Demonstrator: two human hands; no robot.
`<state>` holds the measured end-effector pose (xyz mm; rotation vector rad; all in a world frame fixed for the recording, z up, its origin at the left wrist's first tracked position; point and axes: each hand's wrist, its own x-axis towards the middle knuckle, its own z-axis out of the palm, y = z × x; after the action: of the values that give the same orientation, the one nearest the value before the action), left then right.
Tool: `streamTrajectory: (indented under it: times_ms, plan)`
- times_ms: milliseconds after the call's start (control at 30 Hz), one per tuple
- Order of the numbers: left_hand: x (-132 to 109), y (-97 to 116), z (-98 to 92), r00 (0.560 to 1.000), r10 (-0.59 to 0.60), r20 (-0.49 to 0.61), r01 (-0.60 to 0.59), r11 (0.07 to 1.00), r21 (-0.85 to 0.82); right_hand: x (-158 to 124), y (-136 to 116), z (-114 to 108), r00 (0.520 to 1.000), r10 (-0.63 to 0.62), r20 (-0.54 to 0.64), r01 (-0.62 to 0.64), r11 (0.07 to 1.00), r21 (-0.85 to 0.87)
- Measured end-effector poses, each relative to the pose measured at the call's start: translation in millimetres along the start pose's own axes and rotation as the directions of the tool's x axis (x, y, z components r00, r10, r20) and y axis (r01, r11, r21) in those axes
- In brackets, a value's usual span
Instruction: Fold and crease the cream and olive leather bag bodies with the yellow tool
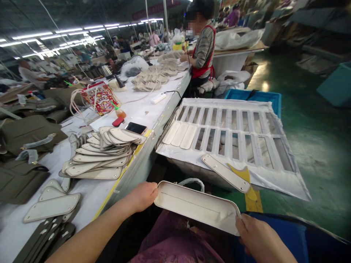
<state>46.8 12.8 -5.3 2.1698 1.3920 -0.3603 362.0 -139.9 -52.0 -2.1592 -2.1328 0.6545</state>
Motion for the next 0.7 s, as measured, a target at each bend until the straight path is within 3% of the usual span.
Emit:
streamTrajectory:
  times_ms: [100, 400, 533, 700]
  plan:
    - [1, 0, -2.0, 0.999, 0.014, 0.039, -0.012, 0.999, -0.045, 2, -4, -6, 0.994, 0.020, 0.110, -0.020, 1.000, -0.007]
    - [8, -17, 0.8, 0.964, 0.040, 0.264, 0.057, 0.935, -0.350, 0, -9, -14, 0.981, -0.002, 0.194, 0.030, 0.989, -0.142]
    - [9, -26, 4.9, 0.954, 0.102, 0.281, 0.049, 0.874, -0.484, -1, -9, -12, 0.983, 0.022, 0.181, -0.007, 0.997, -0.082]
    - [9, -24, 2.0, 0.953, 0.095, 0.286, 0.071, 0.852, -0.519, 0, -7, -9, 0.988, 0.091, 0.127, -0.100, 0.993, 0.063]
